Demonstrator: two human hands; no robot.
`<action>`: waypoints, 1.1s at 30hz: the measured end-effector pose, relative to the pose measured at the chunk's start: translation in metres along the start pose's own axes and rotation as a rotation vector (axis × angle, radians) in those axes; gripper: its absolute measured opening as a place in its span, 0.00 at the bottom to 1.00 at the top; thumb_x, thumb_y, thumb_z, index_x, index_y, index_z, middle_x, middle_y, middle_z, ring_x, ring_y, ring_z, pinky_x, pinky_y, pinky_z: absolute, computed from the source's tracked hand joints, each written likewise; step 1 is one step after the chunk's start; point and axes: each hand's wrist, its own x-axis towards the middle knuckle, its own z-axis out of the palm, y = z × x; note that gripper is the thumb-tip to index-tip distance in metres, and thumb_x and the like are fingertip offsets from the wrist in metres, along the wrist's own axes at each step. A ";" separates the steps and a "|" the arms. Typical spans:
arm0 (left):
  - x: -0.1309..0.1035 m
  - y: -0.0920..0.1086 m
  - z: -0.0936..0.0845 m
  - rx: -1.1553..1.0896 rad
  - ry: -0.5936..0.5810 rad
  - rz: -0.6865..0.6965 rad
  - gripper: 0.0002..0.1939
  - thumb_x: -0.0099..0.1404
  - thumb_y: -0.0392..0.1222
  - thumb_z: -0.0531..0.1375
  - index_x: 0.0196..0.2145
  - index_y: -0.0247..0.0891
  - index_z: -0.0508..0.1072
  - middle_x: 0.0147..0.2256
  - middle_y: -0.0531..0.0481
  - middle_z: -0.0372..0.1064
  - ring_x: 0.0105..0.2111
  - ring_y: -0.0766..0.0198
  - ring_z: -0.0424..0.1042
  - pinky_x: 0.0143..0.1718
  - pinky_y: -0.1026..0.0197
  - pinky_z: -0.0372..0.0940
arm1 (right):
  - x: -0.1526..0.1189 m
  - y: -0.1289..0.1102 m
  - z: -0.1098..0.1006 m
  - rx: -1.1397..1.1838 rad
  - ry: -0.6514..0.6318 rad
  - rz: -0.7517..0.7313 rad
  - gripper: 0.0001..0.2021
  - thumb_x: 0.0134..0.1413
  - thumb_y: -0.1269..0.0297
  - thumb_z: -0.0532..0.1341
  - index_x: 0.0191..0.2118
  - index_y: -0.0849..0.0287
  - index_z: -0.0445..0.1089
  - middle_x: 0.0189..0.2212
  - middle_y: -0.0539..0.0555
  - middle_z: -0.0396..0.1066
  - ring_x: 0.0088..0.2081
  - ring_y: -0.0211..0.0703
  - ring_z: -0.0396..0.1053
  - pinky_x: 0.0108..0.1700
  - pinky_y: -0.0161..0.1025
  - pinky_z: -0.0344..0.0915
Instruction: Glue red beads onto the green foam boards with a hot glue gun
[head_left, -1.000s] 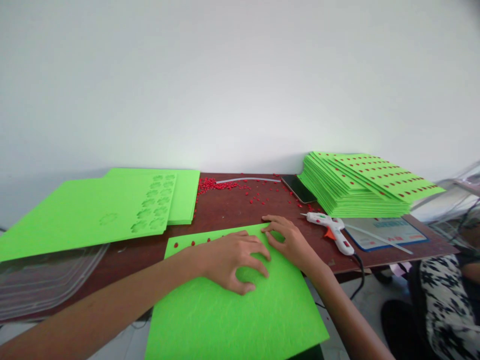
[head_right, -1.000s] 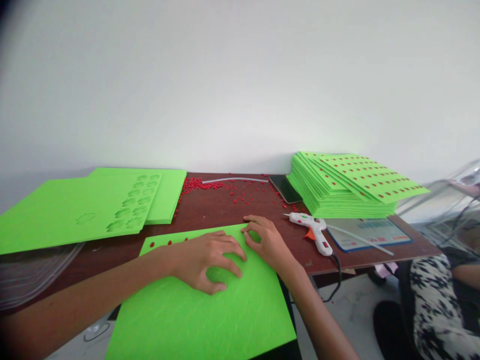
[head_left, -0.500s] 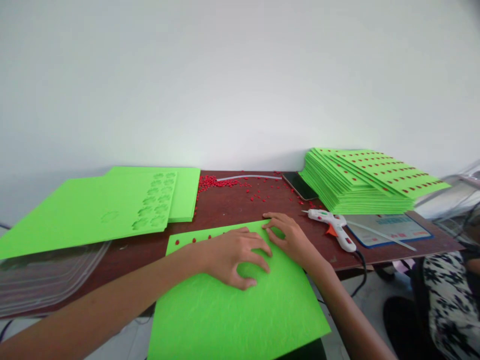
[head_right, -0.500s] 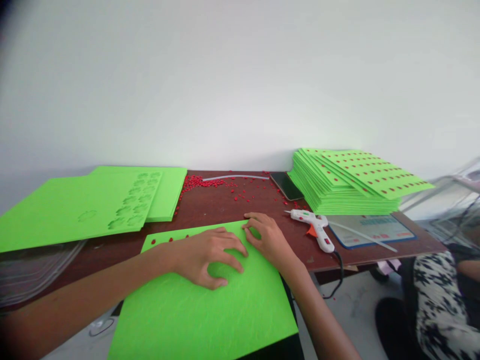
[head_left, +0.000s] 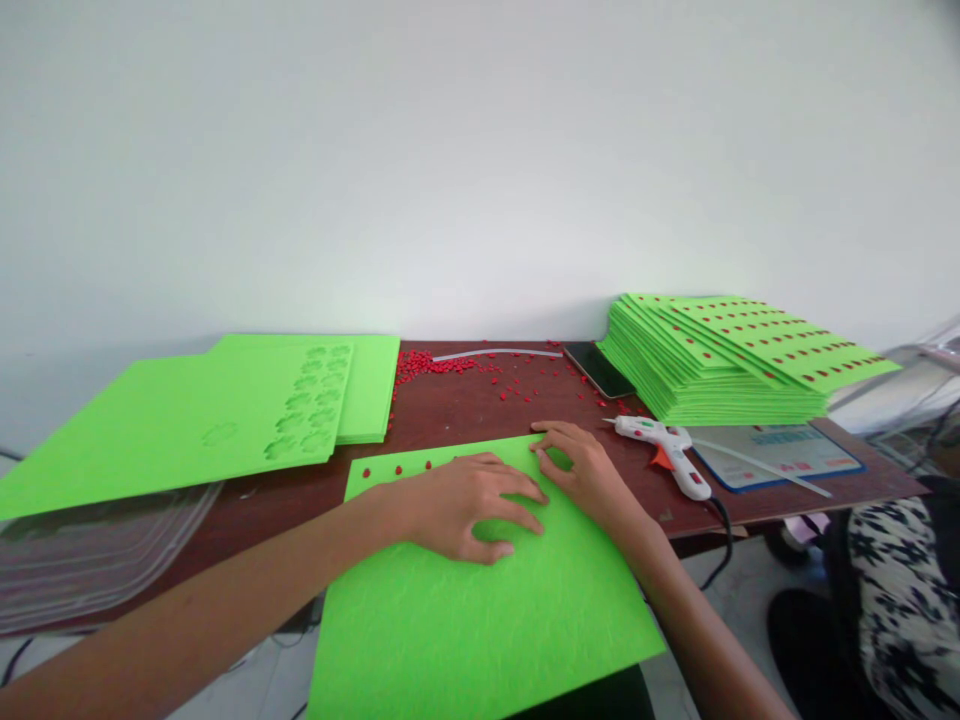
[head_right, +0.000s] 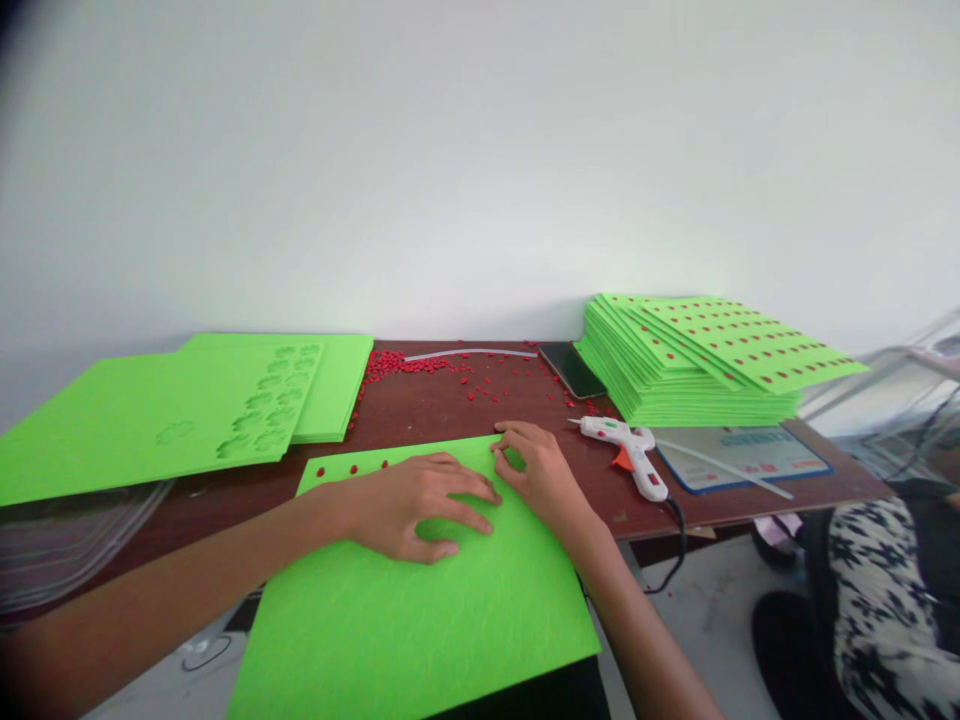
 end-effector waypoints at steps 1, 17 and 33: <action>0.000 0.000 0.000 0.001 0.003 -0.001 0.22 0.66 0.47 0.63 0.57 0.52 0.73 0.61 0.49 0.67 0.59 0.52 0.68 0.65 0.45 0.55 | 0.000 0.000 0.000 -0.006 0.002 -0.003 0.05 0.61 0.70 0.63 0.38 0.54 0.76 0.51 0.58 0.77 0.53 0.52 0.74 0.56 0.53 0.68; -0.001 -0.005 0.005 -0.024 0.023 0.015 0.21 0.65 0.48 0.63 0.56 0.51 0.74 0.60 0.48 0.68 0.58 0.51 0.68 0.64 0.45 0.56 | 0.006 0.011 -0.008 0.113 0.112 0.072 0.09 0.64 0.66 0.59 0.47 0.54 0.74 0.48 0.58 0.76 0.52 0.49 0.74 0.55 0.49 0.70; 0.000 -0.006 0.004 -0.025 0.010 0.030 0.20 0.67 0.48 0.61 0.56 0.50 0.73 0.61 0.49 0.67 0.59 0.52 0.68 0.64 0.47 0.56 | 0.103 0.022 0.023 -0.122 -0.141 0.019 0.04 0.58 0.70 0.67 0.35 0.55 0.79 0.35 0.53 0.78 0.37 0.45 0.75 0.43 0.40 0.68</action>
